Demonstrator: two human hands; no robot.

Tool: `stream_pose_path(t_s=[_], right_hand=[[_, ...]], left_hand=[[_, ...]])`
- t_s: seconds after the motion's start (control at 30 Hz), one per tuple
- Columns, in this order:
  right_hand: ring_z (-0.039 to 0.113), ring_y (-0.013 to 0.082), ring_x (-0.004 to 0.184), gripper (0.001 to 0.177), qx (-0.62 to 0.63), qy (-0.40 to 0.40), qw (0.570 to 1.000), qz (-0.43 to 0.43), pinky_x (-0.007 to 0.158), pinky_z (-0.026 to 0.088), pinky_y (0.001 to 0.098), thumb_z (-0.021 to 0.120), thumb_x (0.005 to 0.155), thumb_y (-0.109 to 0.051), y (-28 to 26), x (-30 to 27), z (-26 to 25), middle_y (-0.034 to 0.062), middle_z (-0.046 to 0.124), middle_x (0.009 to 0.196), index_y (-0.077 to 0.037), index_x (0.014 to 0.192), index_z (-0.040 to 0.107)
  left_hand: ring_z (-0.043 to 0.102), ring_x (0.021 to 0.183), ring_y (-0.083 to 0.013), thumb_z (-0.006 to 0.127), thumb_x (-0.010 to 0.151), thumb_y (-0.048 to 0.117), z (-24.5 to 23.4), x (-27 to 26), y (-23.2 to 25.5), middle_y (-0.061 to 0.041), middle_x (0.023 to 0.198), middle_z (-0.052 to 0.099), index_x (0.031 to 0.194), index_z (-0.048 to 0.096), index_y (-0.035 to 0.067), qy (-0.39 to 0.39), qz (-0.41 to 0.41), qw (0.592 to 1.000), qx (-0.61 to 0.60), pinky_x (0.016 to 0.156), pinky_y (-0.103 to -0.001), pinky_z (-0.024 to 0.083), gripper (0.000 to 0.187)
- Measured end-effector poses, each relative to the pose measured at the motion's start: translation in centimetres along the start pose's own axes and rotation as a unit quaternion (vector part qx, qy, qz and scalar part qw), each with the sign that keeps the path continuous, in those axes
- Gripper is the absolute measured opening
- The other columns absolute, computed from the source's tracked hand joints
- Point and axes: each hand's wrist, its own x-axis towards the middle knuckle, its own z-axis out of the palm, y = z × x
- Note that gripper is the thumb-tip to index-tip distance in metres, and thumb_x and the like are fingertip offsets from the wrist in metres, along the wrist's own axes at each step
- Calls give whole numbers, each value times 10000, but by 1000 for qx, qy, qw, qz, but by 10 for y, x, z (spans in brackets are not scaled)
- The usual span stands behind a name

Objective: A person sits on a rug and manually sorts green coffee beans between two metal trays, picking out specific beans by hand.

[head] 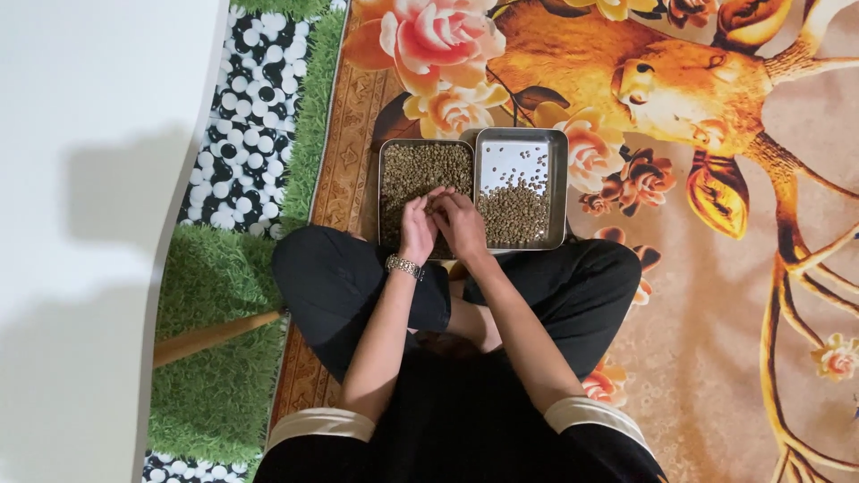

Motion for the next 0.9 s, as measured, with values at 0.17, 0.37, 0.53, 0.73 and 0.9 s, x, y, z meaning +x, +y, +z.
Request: stream_pose_path(t_s=[0.17, 0.37, 0.53, 0.73, 0.9], right_hand=[[678, 316, 911, 105, 42, 21, 999, -7, 762, 600, 429, 743, 932, -79, 0, 3, -3, 101, 638, 905, -83, 1020, 686], [690, 328, 836, 133, 147, 76, 985, 51, 740, 569, 465, 771, 930, -176, 40, -3, 11, 111, 686, 856, -141, 1041, 707], [717, 334, 817, 115, 152, 128, 972, 125, 748, 580, 447, 730, 975, -168, 58, -30, -23, 110, 708, 876, -126, 1070, 680], [710, 383, 845, 208, 66, 158, 972, 164, 767, 558, 520, 720, 939, -221, 90, -59, -50, 158, 717, 911, -126, 1113, 657], [653, 434, 993, 255, 40, 174, 978, 108, 897, 533, 519, 742, 900, -147, 82, -63, -62, 207, 676, 987, -67, 1131, 667]], left_hand=[[663, 1183, -271, 442, 994, 406, -1, 2, 0, -212, 1371, 641, 1392, 586, -18, 1, 3, 1000, -10, 1018, -346, 521, 599], [675, 1183, -315, 485, 993, 376, -6, 7, -3, -229, 1314, 669, 1328, 629, -22, 40, 5, 999, -17, 1015, -370, 539, 539], [688, 1132, -385, 520, 1011, 182, -3, 3, -3, -276, 1210, 691, 1236, 647, -54, 73, 63, 993, 68, 1012, -454, 554, 350], [744, 866, -289, 495, 1094, 219, 8, 1, -4, -216, 968, 714, 1122, 641, -20, 108, 159, 928, 319, 797, -363, 628, 281], [748, 874, -270, 506, 1086, 229, 34, -3, 26, -123, 945, 746, 1087, 691, 74, 85, 194, 774, 596, 743, -363, 618, 242]])
